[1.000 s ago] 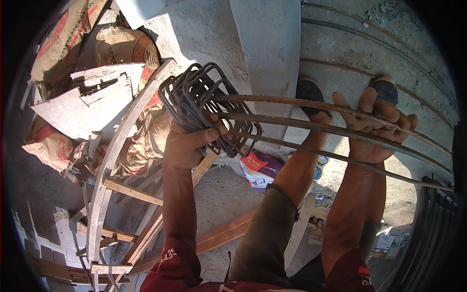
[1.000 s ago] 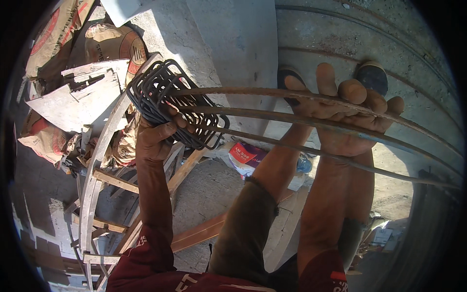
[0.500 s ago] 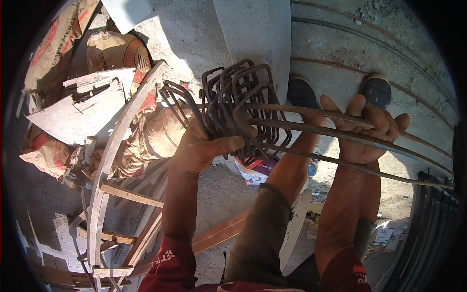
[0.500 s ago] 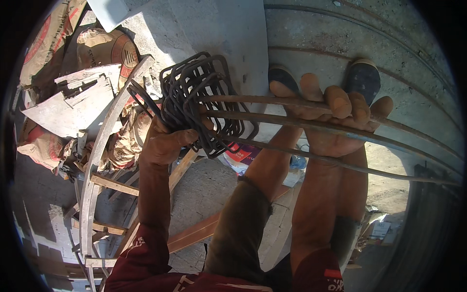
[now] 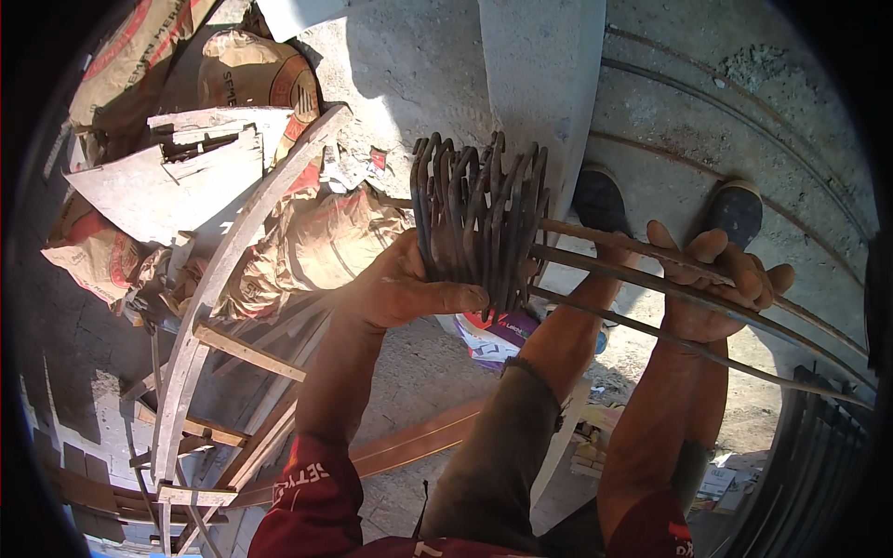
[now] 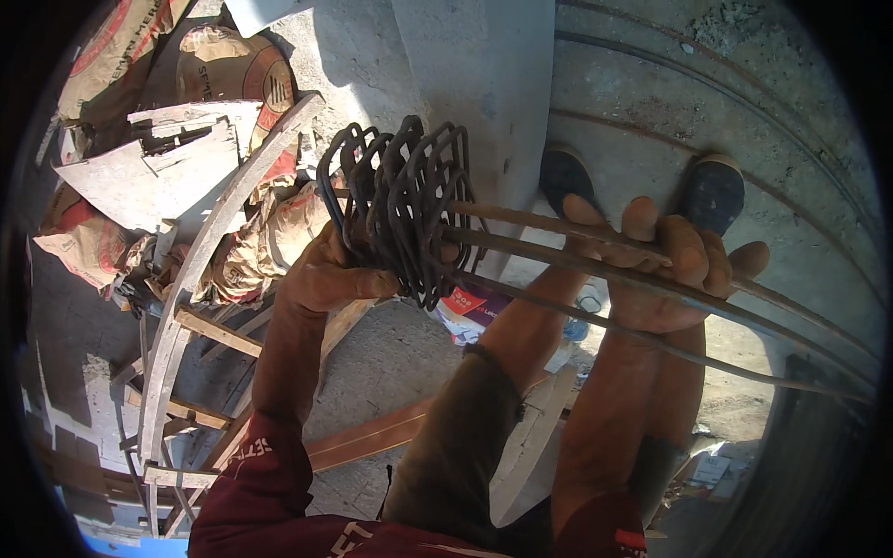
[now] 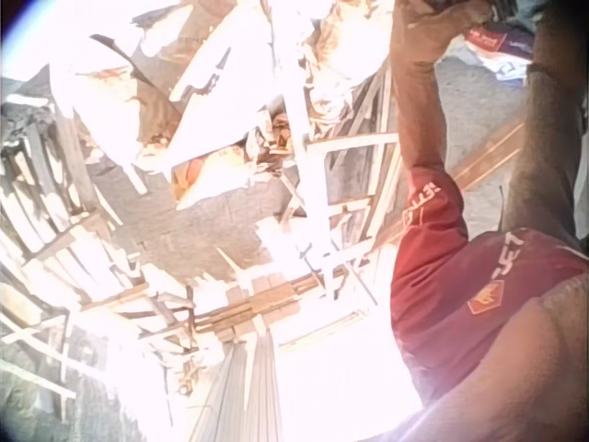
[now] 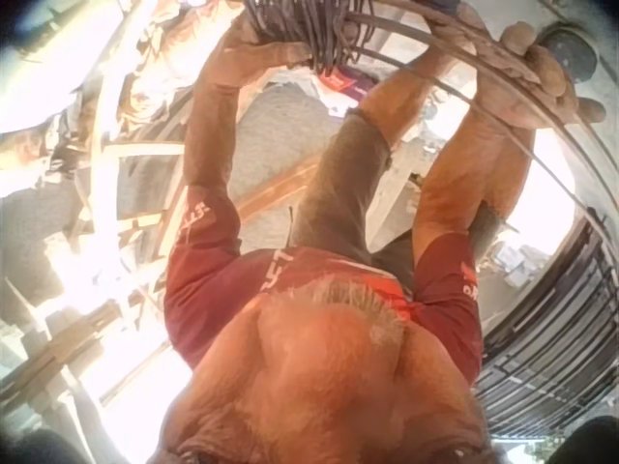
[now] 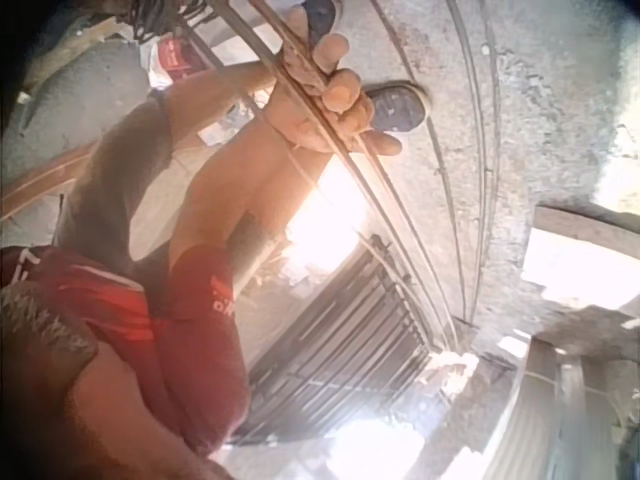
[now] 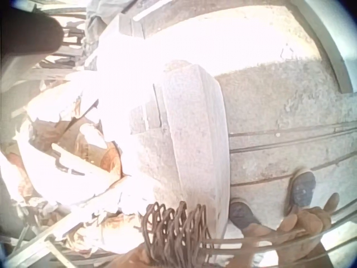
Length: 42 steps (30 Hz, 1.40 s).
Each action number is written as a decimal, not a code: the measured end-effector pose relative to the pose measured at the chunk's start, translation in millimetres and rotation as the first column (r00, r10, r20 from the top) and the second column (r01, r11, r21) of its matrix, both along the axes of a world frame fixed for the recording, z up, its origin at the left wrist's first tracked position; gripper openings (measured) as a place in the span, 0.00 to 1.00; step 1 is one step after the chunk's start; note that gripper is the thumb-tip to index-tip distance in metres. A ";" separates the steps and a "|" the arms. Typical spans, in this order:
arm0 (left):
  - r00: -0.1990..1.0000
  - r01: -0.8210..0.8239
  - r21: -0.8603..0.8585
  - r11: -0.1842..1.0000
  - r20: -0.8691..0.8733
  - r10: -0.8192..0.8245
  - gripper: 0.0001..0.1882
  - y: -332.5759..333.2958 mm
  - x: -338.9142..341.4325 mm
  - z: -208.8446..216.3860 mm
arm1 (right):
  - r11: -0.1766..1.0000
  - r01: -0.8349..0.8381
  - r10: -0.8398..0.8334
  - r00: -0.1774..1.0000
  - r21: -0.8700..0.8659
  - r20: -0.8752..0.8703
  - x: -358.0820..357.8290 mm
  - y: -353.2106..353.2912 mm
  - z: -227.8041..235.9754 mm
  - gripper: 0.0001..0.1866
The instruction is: The person slides rebar stirrups onto rebar rods and spaces them along the bars. Then, the person pulls tie wire from a bundle and fastens the stirrups to the rebar rods using wire and pliers.
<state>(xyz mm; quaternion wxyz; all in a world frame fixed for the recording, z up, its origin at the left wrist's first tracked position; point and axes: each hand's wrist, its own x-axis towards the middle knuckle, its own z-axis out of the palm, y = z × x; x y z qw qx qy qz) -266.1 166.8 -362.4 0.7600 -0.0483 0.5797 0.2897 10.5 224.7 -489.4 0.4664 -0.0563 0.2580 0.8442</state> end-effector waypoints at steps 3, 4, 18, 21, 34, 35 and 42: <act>0.997 -0.044 0.095 0.995 0.060 0.038 0.28 -3.3 23.8 -5.9 | 0.999 0.019 -0.016 0.998 0.046 -0.068 0.2 -0.3 -4.5 0.27; 0.991 -0.099 0.076 0.992 0.099 0.091 0.26 -0.3 33.2 -9.9 | 0.999 0.013 -0.010 0.998 0.046 -0.062 0.0 0.1 -5.0 0.27; 0.764 -0.013 0.016 1.000 -0.645 0.020 0.19 -6.2 107.0 -14.0 | 0.968 -0.024 0.018 1.000 0.249 0.026 -7.6 11.1 -44.8 0.29; 0.503 0.270 0.019 0.963 -0.855 -0.124 0.16 -15.3 117.4 -23.2 | 0.956 -0.017 0.006 0.999 0.294 0.038 -11.0 15.6 -51.6 0.30; 0.544 0.185 0.122 0.975 -0.839 0.002 0.08 -15.6 116.8 -21.4 | 0.978 -0.016 0.004 0.998 0.210 0.059 -13.0 30.4 -24.9 0.29; 0.540 0.148 0.138 0.979 -0.841 0.037 0.07 -12.4 116.2 -22.4 | 0.969 -0.012 -0.001 0.999 0.247 0.052 -15.9 34.5 -28.5 0.29; 0.397 0.411 -0.026 0.911 -0.895 -0.204 0.10 -1.7 91.0 -38.5 | 0.925 -0.023 0.003 0.999 0.379 0.052 -10.8 35.0 -63.7 0.33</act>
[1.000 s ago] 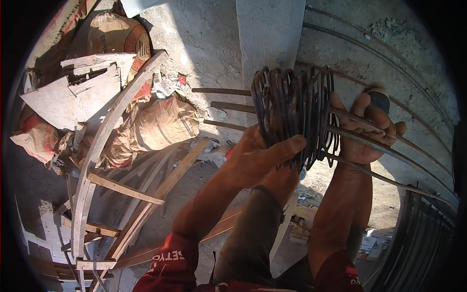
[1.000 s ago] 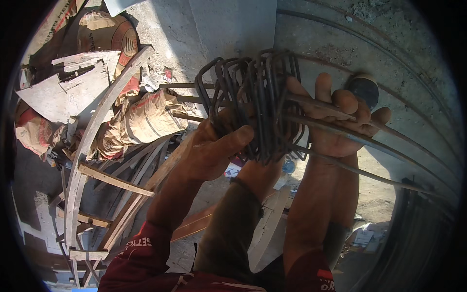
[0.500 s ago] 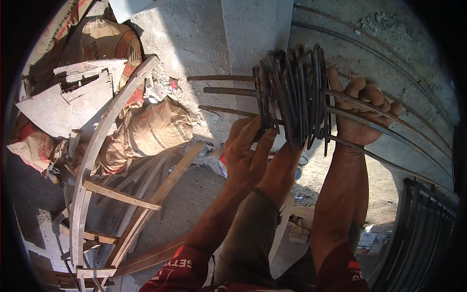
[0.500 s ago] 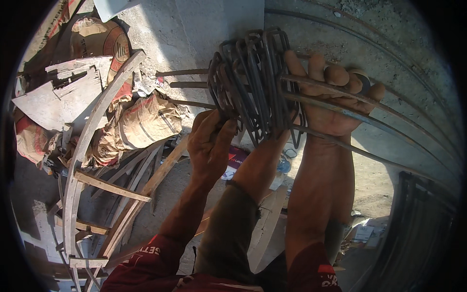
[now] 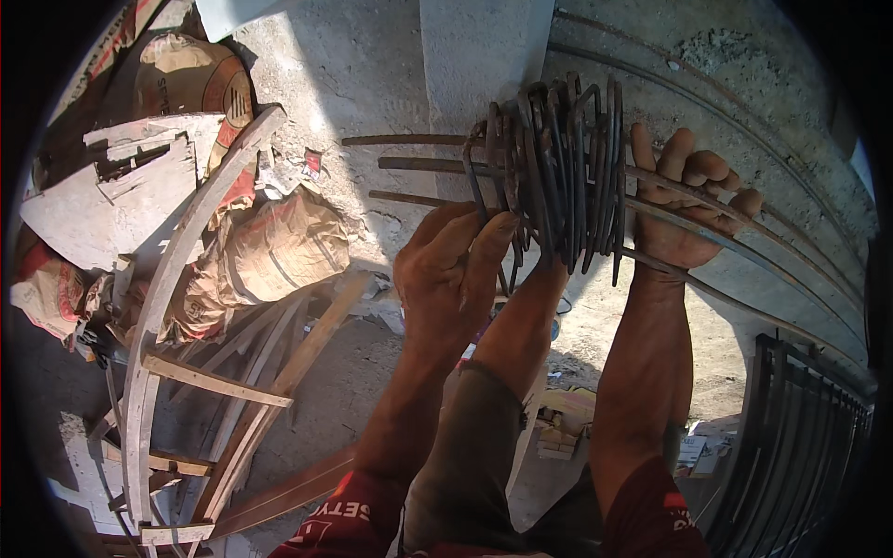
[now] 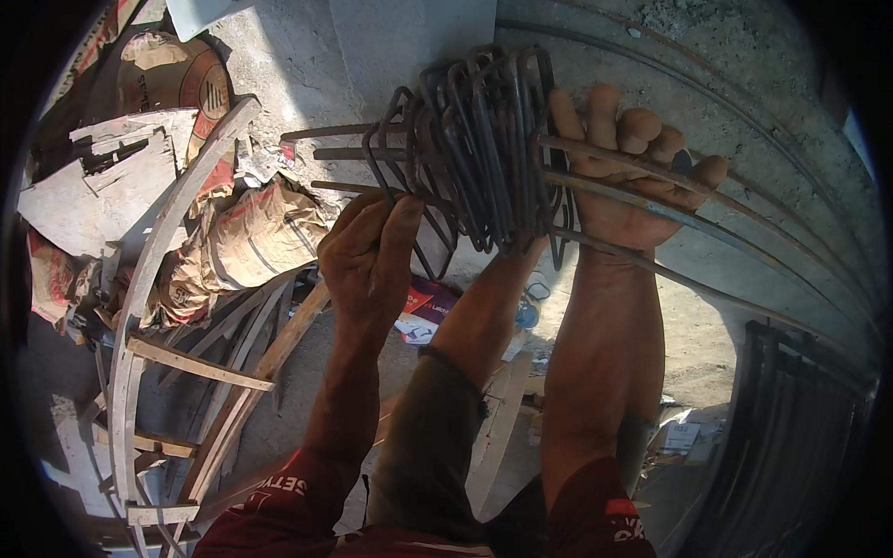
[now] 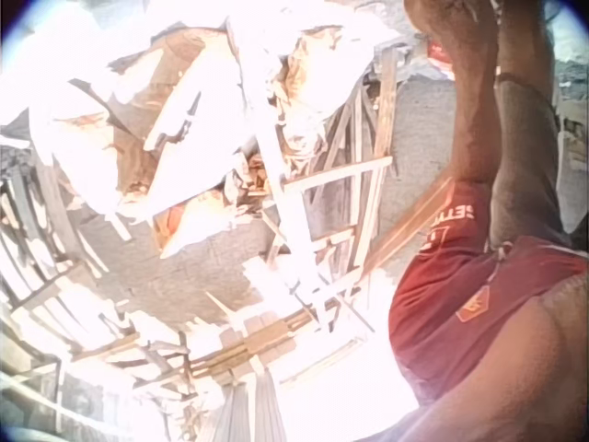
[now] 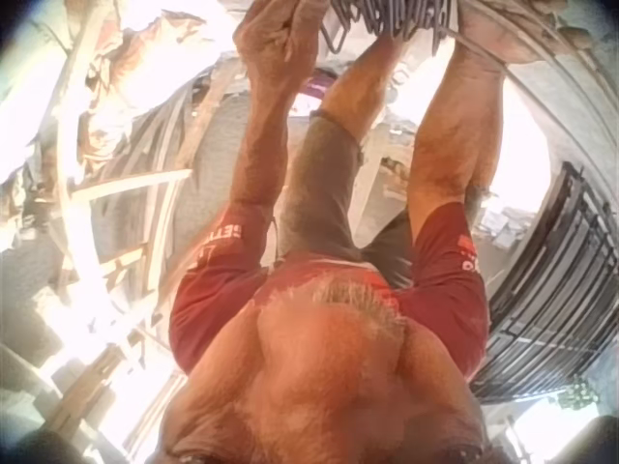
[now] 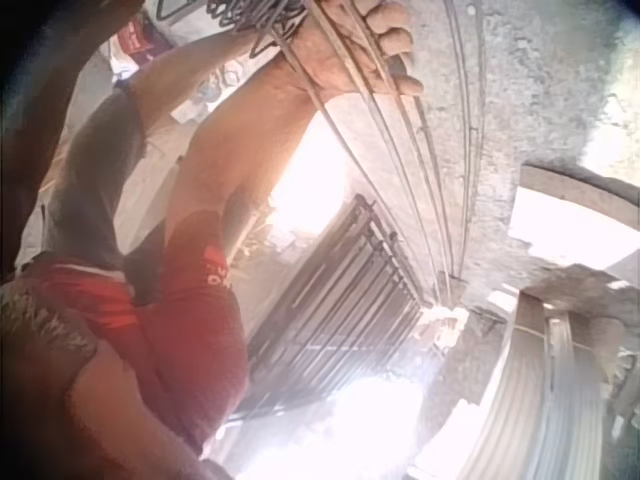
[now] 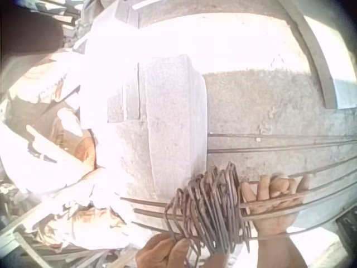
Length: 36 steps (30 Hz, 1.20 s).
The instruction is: The person slides rebar stirrups onto rebar rods and spaces them along the bars. Then, the person pulls tie wire from a bundle and fastens the stirrups to the rebar rods using wire and pliers.
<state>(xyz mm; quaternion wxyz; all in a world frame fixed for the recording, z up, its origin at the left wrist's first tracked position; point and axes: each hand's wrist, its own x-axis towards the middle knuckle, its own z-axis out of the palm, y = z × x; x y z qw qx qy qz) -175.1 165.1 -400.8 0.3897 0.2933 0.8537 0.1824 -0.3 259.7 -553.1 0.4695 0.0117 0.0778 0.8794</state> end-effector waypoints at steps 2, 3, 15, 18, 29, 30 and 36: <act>0.979 0.156 0.045 0.987 -0.141 -0.148 0.09 -9.8 -10.9 -6.5 | 1.000 -0.003 0.003 1.000 -0.011 -0.001 -0.7 -4.3 1.3 0.33; 0.920 0.309 0.077 0.948 -0.279 -0.277 0.08 -13.3 -14.5 -10.8 | 0.999 0.007 -0.008 1.000 -0.033 -0.015 -1.3 -9.1 4.7 0.33; 0.593 0.722 -0.194 0.664 -0.320 -0.739 0.09 15.9 -108.1 -15.9 | 1.000 0.003 -0.003 0.998 -0.006 -0.057 7.0 -19.4 7.9 0.32; 0.546 0.794 -0.153 0.588 -0.245 -0.801 0.08 28.3 -123.7 -16.9 | 0.998 0.071 -0.070 0.994 0.000 -0.089 -8.3 -14.1 18.7 0.36; 0.486 0.788 -0.048 0.614 -0.565 -0.667 0.10 41.1 -134.9 -38.9 | 0.840 0.073 0.013 0.988 -0.538 0.155 9.2 -38.1 24.4 0.48; 0.446 0.816 -0.051 0.576 -0.578 -0.683 0.10 44.4 -136.3 -43.9 | 0.873 0.082 -0.009 0.988 -0.480 0.153 11.0 -38.2 25.5 0.44; 0.549 0.774 0.051 0.631 -0.548 -0.631 0.09 40.5 -129.0 -34.1 | 0.984 -0.001 0.012 0.998 -0.177 0.062 28.9 -47.8 12.9 0.31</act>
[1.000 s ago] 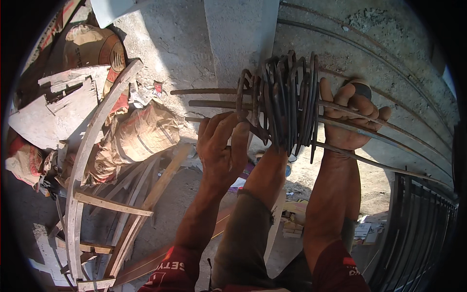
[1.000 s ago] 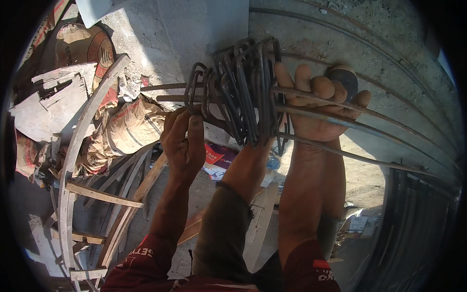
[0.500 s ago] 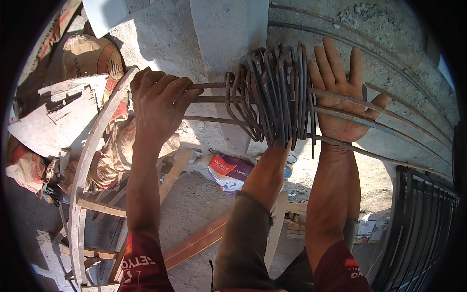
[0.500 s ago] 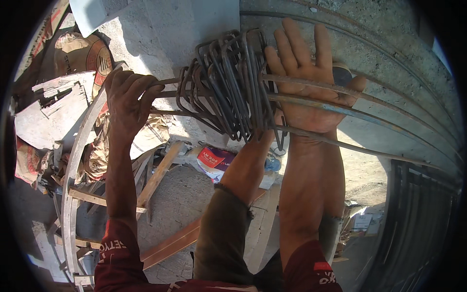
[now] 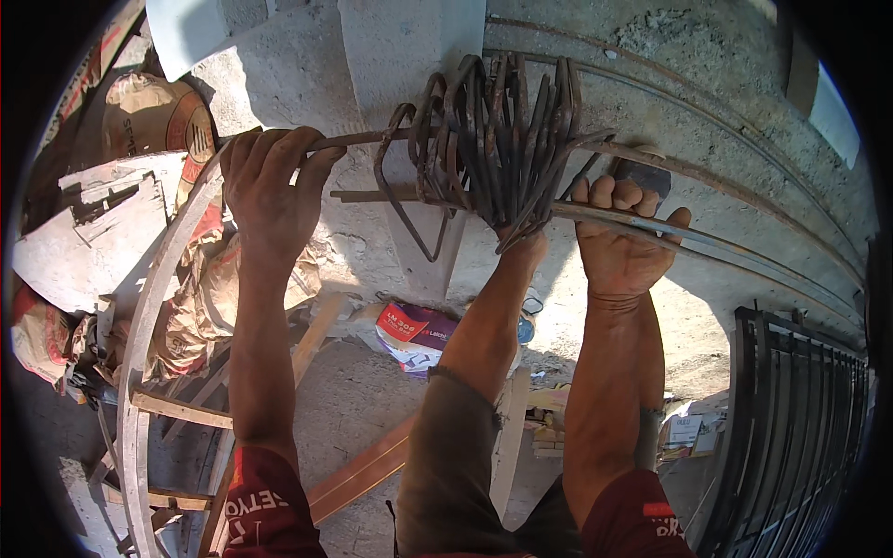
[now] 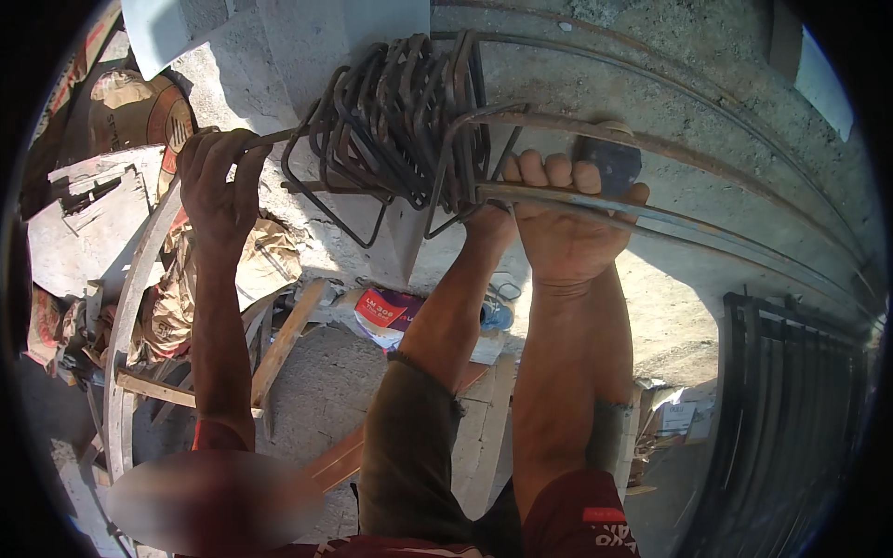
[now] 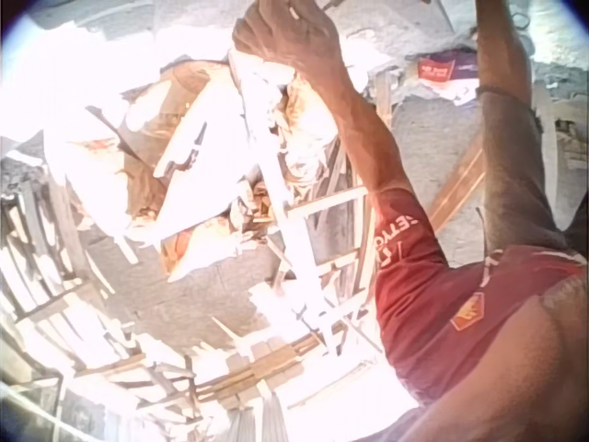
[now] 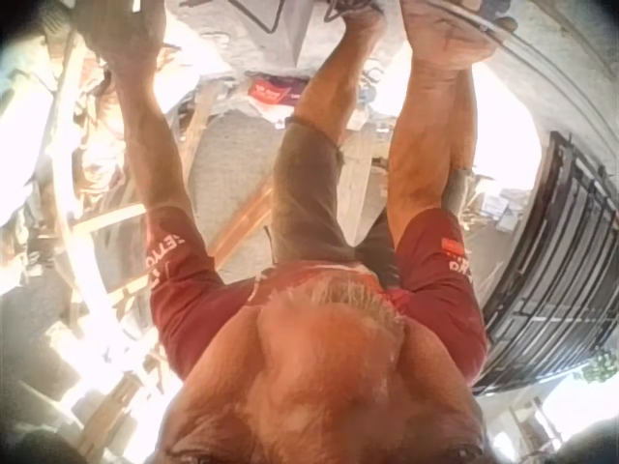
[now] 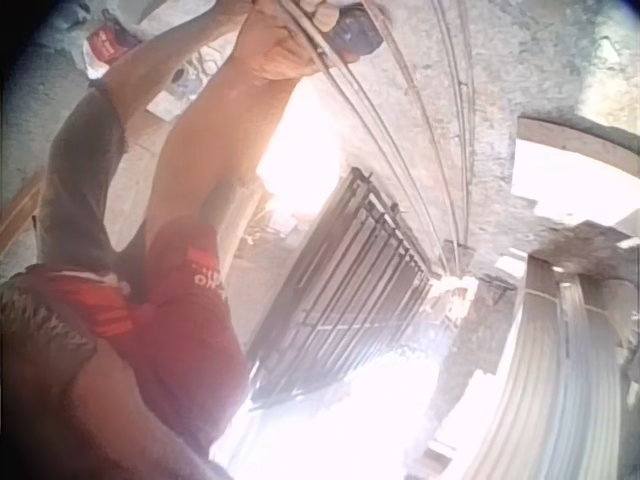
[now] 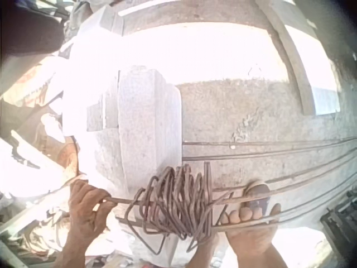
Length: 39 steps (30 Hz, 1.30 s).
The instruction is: The person slides rebar stirrups onto rebar rods and spaces them along the bars. Then, the person pulls tie wire from a bundle and fastens the stirrups to the rebar rods using wire and pliers.
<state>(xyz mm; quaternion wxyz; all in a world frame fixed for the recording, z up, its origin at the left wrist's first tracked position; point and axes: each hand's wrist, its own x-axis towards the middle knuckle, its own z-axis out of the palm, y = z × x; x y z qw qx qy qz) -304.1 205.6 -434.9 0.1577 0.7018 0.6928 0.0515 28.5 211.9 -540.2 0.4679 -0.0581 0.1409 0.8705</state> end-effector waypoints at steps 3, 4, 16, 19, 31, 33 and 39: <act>1.000 0.016 -0.015 1.000 0.007 -0.016 0.09 -2.1 0.9 -2.1 | 0.999 -0.034 0.037 0.997 -0.042 0.071 1.0 -5.6 13.2 0.31; 1.000 0.010 -0.035 0.999 0.028 -0.009 0.09 0.3 2.2 -11.4 | 0.993 -0.038 0.054 0.988 -0.110 0.147 1.3 -6.1 19.4 0.31; 0.920 -0.391 0.251 0.885 0.088 0.382 0.16 -17.3 53.0 -14.1 | 0.606 -0.257 0.776 -0.016 -0.753 0.631 14.9 -20.6 86.2 0.26; 0.732 -0.536 -0.077 0.841 0.453 0.509 0.17 -24.6 95.9 -3.0 | 0.523 -0.511 0.407 -0.554 -0.682 0.727 -14.9 -8.6 132.1 0.16; 0.177 -0.547 -0.682 0.486 0.473 0.863 0.18 -7.3 138.8 1.9 | -0.252 -0.936 -0.324 -0.159 -0.247 0.933 -109.4 151.5 53.5 0.40; 0.157 -0.470 -0.684 0.558 0.557 0.816 0.19 -7.0 141.8 -6.5 | -0.352 -0.869 -0.341 -0.226 -0.347 0.912 -103.4 152.7 55.3 0.39; 0.542 -0.788 -0.084 0.610 0.377 0.751 0.13 -10.4 165.7 -8.4 | -0.259 -0.800 -0.341 -0.449 -0.542 0.826 -81.5 157.5 59.6 0.35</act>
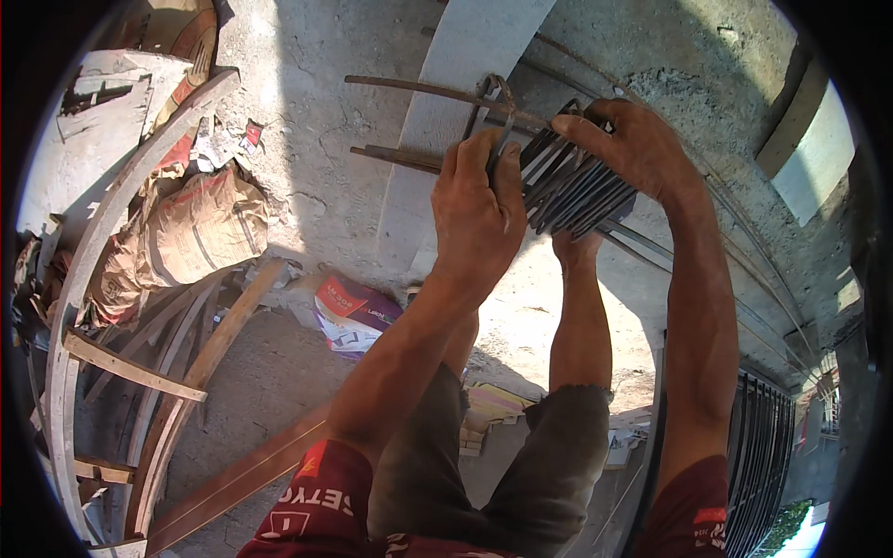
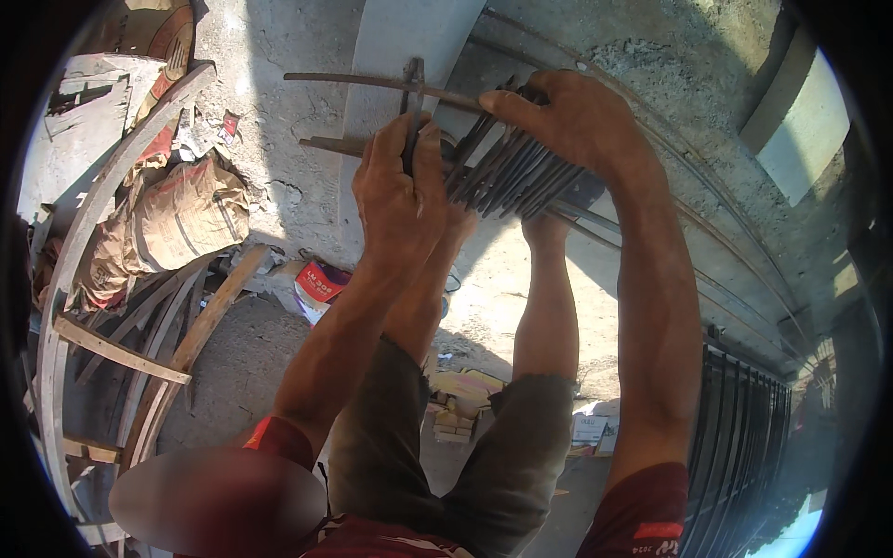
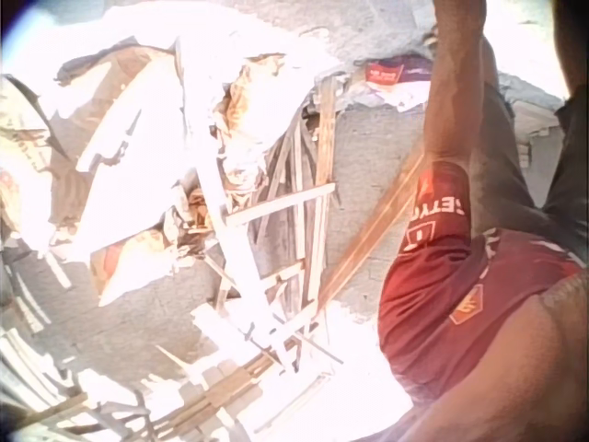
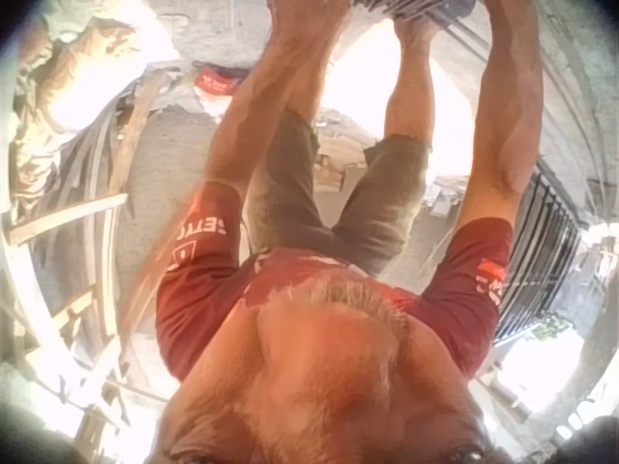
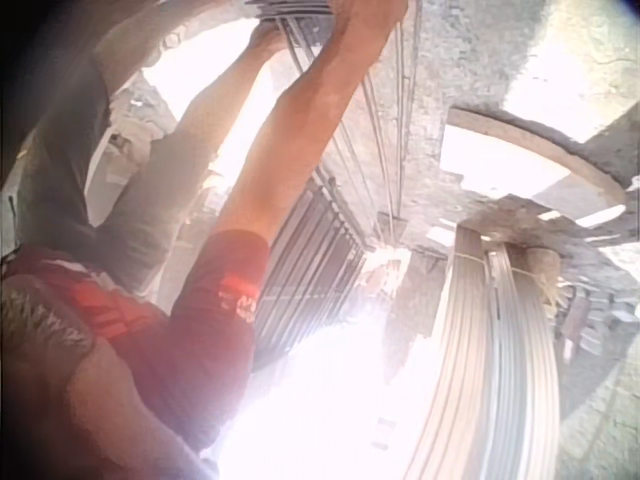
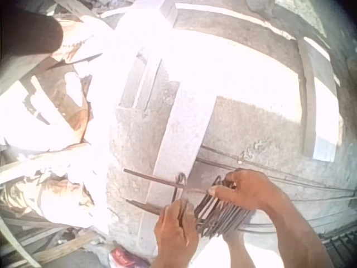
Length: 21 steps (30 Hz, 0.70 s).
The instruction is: The person slides rebar stirrups onto rebar rods and spaces them along the bars. Then, the person pulls tie wire from a bundle and fastens the stirrups to the rebar rods using wire and pliers.
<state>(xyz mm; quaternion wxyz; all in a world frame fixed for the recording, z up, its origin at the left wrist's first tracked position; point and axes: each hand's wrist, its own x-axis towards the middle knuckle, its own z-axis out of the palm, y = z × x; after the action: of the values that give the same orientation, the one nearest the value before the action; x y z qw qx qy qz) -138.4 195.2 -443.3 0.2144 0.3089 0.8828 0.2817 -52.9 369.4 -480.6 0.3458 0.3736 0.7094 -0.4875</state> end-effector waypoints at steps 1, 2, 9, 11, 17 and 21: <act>1.000 -0.005 0.005 1.000 0.006 0.005 0.13 -1.8 0.6 2.3 | 1.000 -0.005 0.005 1.000 0.005 0.006 3.2 -3.9 -2.2 0.35; 0.992 -0.126 0.065 0.990 0.016 0.125 0.12 -4.4 -1.8 5.5 | 0.976 0.012 0.025 0.986 0.219 -0.167 5.4 -8.7 -3.8 0.31; 0.994 0.040 0.217 0.975 -0.105 -0.017 0.17 -1.7 -19.5 -10.9 | 0.814 -0.039 0.329 0.854 0.580 -0.403 -10.4 -51.8 5.3 0.15; 0.996 0.010 0.177 0.984 -0.090 0.006 0.16 -3.3 -18.9 -12.8 | 0.863 -0.046 0.261 0.893 0.503 -0.366 -14.9 -48.5 6.2 0.14; 0.986 0.122 -0.046 0.991 0.119 -0.115 0.17 -9.0 -25.2 5.2 | 0.879 -0.058 0.249 0.902 0.473 -0.352 -14.5 -49.6 25.8 0.13; 0.959 0.212 -0.078 0.974 0.210 -0.192 0.19 -0.4 -16.9 11.5 | 0.866 -0.026 0.252 0.885 0.500 -0.391 -8.1 -51.2 21.7 0.13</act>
<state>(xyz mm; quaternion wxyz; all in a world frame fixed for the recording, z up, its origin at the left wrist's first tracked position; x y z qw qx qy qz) -155.2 194.8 -431.8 0.3453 0.3562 0.8333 0.2439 -61.0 318.2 -458.9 0.1061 0.2727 0.8933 -0.3411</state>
